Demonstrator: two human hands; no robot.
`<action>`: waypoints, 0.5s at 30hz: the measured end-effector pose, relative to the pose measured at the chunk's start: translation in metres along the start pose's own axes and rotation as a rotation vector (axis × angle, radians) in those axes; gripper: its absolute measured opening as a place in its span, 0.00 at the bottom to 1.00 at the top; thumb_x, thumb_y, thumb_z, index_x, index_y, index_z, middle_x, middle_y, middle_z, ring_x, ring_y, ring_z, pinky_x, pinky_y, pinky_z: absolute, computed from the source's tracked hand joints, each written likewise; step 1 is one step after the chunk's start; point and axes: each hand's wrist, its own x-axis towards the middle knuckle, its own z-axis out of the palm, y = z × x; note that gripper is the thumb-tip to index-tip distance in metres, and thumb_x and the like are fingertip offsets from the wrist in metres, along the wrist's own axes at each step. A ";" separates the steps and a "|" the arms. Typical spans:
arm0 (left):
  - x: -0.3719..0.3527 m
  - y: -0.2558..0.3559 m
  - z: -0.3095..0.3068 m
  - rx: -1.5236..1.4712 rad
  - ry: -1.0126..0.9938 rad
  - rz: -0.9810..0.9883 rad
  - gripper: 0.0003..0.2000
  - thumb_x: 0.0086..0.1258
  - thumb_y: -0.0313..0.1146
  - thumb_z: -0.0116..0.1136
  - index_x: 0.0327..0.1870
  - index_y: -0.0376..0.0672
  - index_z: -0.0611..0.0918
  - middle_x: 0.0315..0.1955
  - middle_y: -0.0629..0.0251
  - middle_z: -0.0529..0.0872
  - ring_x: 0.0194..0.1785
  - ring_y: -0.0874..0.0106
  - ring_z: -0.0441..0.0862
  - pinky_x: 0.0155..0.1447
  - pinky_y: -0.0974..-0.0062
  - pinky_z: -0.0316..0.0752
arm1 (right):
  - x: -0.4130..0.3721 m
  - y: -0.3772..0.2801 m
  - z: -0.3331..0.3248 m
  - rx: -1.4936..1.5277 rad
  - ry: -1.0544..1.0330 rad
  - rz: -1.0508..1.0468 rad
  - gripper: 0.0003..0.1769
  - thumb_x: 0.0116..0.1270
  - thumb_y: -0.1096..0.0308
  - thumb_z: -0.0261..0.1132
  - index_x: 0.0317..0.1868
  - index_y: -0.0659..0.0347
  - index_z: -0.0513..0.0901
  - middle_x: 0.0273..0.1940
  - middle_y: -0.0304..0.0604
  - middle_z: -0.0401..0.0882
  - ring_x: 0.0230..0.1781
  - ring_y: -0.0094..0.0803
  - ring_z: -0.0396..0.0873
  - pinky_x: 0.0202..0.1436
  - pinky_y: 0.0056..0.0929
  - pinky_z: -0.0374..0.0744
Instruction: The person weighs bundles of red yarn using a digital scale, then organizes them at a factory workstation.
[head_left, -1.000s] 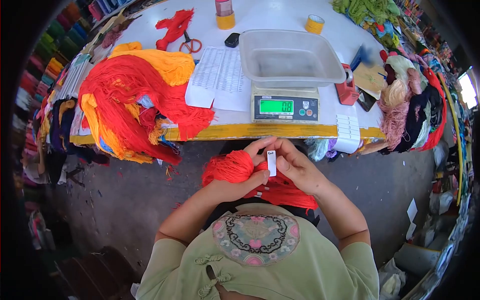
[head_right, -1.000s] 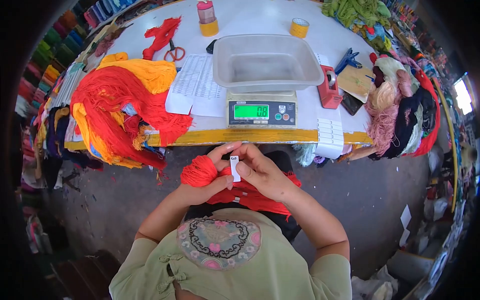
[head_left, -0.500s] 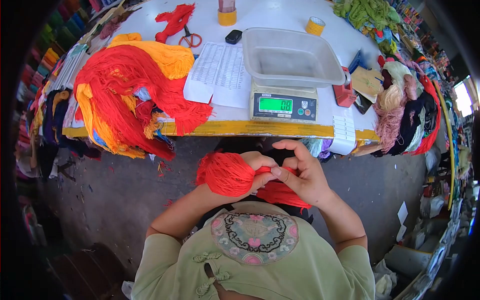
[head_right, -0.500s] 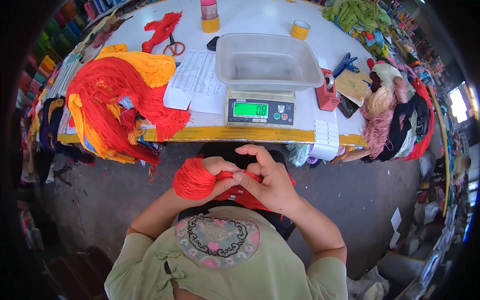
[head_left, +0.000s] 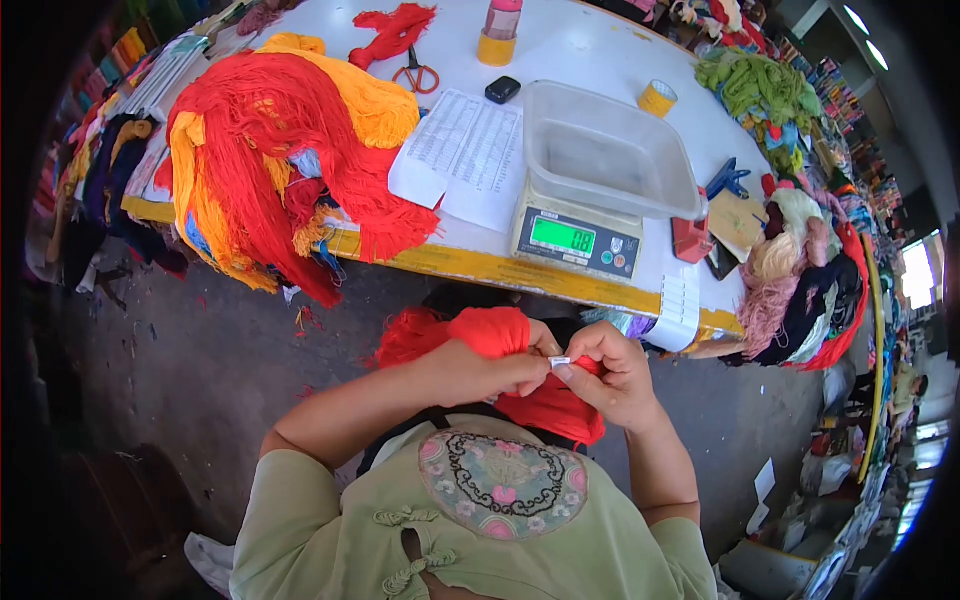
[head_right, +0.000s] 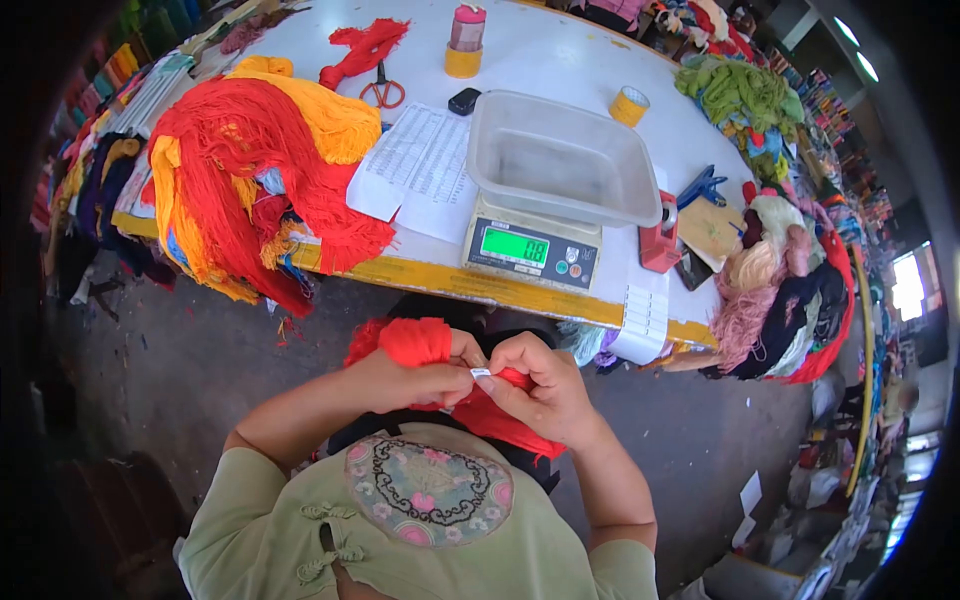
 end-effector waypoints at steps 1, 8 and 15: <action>-0.001 -0.002 0.005 0.202 0.066 0.133 0.05 0.73 0.29 0.54 0.42 0.37 0.79 0.25 0.69 0.80 0.27 0.81 0.77 0.30 0.80 0.71 | -0.002 0.000 0.003 0.028 0.057 0.047 0.11 0.65 0.81 0.67 0.43 0.61 0.73 0.29 0.33 0.80 0.30 0.16 0.77 0.34 0.16 0.72; 0.002 -0.008 0.013 0.432 0.195 0.423 0.06 0.78 0.28 0.51 0.49 0.36 0.76 0.38 0.64 0.84 0.42 0.78 0.82 0.47 0.77 0.78 | -0.005 0.000 0.020 0.074 0.227 0.040 0.19 0.65 0.83 0.65 0.53 0.61 0.69 0.32 0.34 0.77 0.31 0.15 0.72 0.36 0.15 0.69; 0.013 -0.026 0.014 0.250 0.294 0.415 0.20 0.74 0.24 0.55 0.64 0.39 0.64 0.38 0.64 0.82 0.44 0.78 0.80 0.52 0.77 0.74 | -0.009 0.003 0.022 0.056 0.242 0.082 0.28 0.64 0.84 0.65 0.63 0.62 0.66 0.29 0.34 0.73 0.30 0.17 0.71 0.37 0.17 0.70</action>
